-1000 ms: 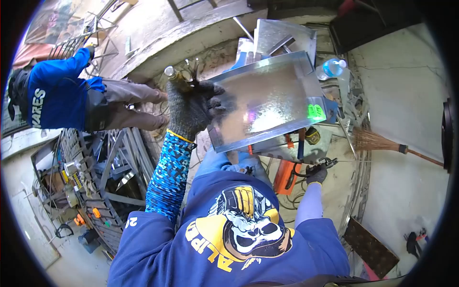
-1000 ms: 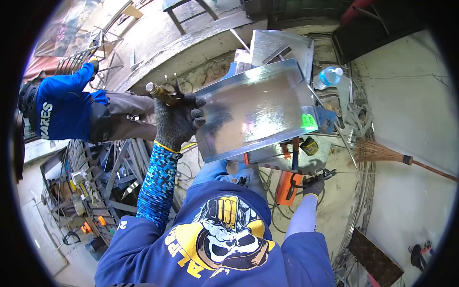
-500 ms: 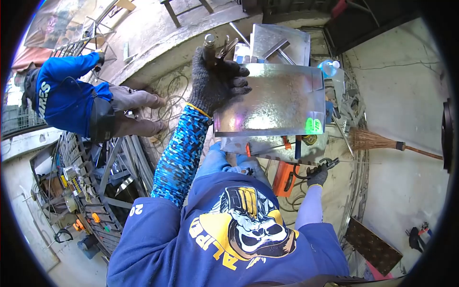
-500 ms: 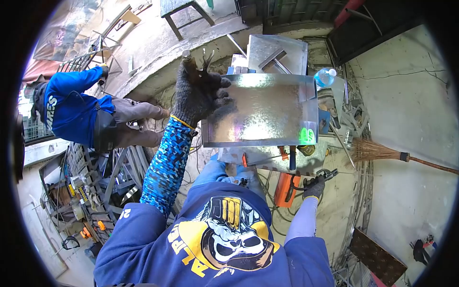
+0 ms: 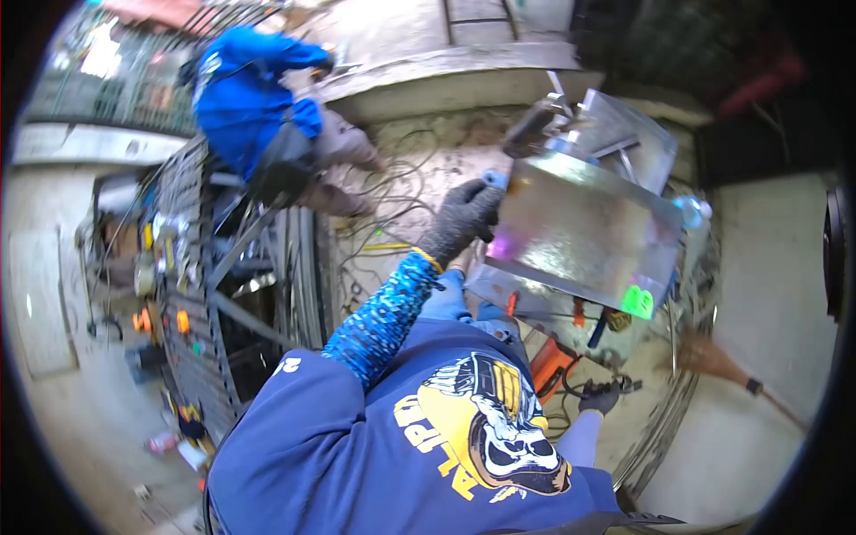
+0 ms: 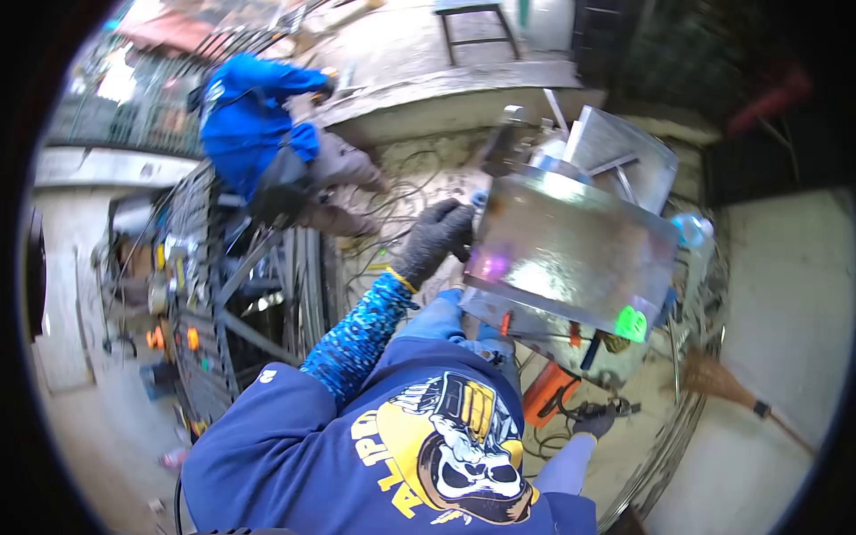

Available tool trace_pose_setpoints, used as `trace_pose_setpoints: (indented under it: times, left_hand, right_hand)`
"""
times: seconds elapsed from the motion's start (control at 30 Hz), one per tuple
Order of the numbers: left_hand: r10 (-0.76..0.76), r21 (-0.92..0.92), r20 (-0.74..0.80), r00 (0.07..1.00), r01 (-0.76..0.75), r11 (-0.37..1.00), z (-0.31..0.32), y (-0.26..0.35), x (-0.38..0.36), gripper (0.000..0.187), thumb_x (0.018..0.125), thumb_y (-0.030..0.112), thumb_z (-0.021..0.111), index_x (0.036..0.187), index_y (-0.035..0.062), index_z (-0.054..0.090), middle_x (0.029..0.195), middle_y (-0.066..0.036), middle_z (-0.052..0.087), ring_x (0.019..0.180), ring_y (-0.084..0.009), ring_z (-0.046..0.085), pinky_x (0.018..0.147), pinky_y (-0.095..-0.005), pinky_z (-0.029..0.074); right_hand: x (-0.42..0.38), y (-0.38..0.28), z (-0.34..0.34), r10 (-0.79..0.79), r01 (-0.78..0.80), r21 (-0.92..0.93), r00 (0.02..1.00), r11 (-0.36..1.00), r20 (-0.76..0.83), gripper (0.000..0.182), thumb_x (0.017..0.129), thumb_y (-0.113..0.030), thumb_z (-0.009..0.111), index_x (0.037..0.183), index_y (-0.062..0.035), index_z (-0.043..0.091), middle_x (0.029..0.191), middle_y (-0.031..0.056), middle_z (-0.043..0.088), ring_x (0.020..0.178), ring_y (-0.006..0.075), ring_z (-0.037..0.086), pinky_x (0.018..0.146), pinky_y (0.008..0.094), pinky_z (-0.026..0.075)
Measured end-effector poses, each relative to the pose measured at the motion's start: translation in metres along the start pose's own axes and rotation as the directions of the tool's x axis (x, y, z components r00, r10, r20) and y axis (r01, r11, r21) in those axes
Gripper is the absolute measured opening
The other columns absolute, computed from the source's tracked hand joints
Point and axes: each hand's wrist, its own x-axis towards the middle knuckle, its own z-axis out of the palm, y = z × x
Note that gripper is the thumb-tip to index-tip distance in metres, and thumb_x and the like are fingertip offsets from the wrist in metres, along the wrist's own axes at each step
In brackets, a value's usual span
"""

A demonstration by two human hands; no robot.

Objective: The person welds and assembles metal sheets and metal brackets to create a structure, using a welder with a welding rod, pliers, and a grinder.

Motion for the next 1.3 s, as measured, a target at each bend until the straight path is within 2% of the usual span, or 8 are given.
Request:
trace_pose_setpoints:
  times: [0.17,0.37,0.6,0.67,0.77,0.83,1.0,1.3]
  left_hand:
    - [0.044,0.227,-0.072,0.996,-0.027,0.973,-0.043,-0.029,-0.01,0.028,0.096,0.028,0.06,0.088,0.0005,0.06,0.073,-0.008,0.061,0.057,-0.0131,0.06,0.051,-0.0278,0.051]
    - [-0.175,0.036,-0.259,0.95,0.19,0.981,-0.127,-0.131,0.004,0.032,0.094,0.03,0.061,0.097,-0.0018,0.06,0.074,-0.009,0.061,0.055,-0.0143,0.059,0.05,-0.0294,0.052]
    - [-0.493,-0.006,-0.047,0.869,0.493,0.87,-0.175,-0.284,0.037,0.031,0.093,0.03,0.06,0.095,-0.0008,0.059,0.074,-0.009,0.063,0.058,-0.0166,0.061,0.056,-0.0304,0.052]
    - [-0.55,0.039,0.002,0.835,0.549,0.835,-0.185,-0.335,0.036,0.031,0.093,0.03,0.06,0.095,-0.0011,0.059,0.075,-0.009,0.063,0.06,-0.0168,0.062,0.059,-0.0309,0.052]
    - [-0.594,-0.011,0.053,0.803,0.595,0.804,-0.199,-0.395,0.012,0.031,0.093,0.03,0.061,0.095,-0.001,0.06,0.077,-0.01,0.066,0.066,-0.0175,0.064,0.062,-0.032,0.051]
    - [-0.728,0.191,0.092,0.679,0.705,0.682,-0.21,-0.437,-0.005,0.03,0.092,0.029,0.061,0.094,-0.0002,0.061,0.078,-0.01,0.066,0.067,-0.0172,0.063,0.061,-0.0335,0.051]
    - [-0.588,-0.045,0.08,0.805,0.593,0.804,-0.226,-0.424,0.001,0.02,0.095,0.02,0.059,0.097,0.0004,0.061,0.078,-0.009,0.064,0.066,-0.0151,0.061,0.06,-0.0328,0.051]
    - [-0.675,-0.085,0.108,0.73,0.683,0.726,-0.231,-0.412,0.005,0.026,0.094,0.024,0.061,0.1,-0.0004,0.06,0.079,-0.009,0.063,0.065,-0.0144,0.061,0.058,-0.0307,0.051]
  right_hand:
    - [0.013,0.002,-0.002,-0.012,0.011,-0.018,0.999,1.0,-0.048,0.022,0.09,-0.033,0.059,0.08,-0.0171,0.048,0.056,-0.0003,0.047,0.05,0.017,0.047,0.058,0.0394,0.05]
    - [-0.026,-0.002,-0.008,-0.011,0.015,0.017,0.982,1.0,-0.188,0.044,0.092,-0.046,0.061,0.065,-0.0146,0.046,0.052,0.0001,0.046,0.046,0.0177,0.045,0.066,0.0405,0.056]
    - [-0.107,0.038,0.004,-0.224,0.214,-0.069,0.902,0.974,-0.368,0.051,0.096,-0.055,0.05,0.067,-0.0127,0.051,0.054,0.0058,0.052,0.052,0.0212,0.054,0.071,0.047,0.057]
    - [-0.122,0.059,0.014,-0.202,0.097,-0.266,0.892,0.959,-0.404,0.055,0.096,-0.056,0.045,0.064,-0.0125,0.052,0.056,0.0081,0.057,0.056,0.0257,0.058,0.071,0.0514,0.055]
    - [-0.129,0.095,0.0,-0.163,0.099,-0.205,0.931,0.974,-0.327,0.056,0.095,-0.058,0.047,0.06,-0.0143,0.054,0.055,0.0092,0.059,0.055,0.0283,0.058,0.066,0.0504,0.053]
    - [-0.145,0.12,0.019,-0.153,0.071,-0.213,0.905,0.974,-0.397,0.053,0.093,-0.059,0.049,0.062,-0.0164,0.055,0.055,0.0074,0.059,0.054,0.0263,0.057,0.063,0.0471,0.05]
    - [-0.139,0.153,0.036,-0.152,0.041,-0.22,0.844,0.975,-0.515,0.046,0.091,-0.058,0.057,0.068,-0.0178,0.052,0.052,0.0037,0.053,0.05,0.0225,0.053,0.065,0.0462,0.048]
    - [-0.136,0.155,0.053,-0.192,0.068,-0.267,0.861,0.961,-0.471,0.04,0.088,-0.057,0.062,0.079,-0.0188,0.053,0.058,-0.0003,0.056,0.05,0.0183,0.055,0.057,0.0398,0.051]
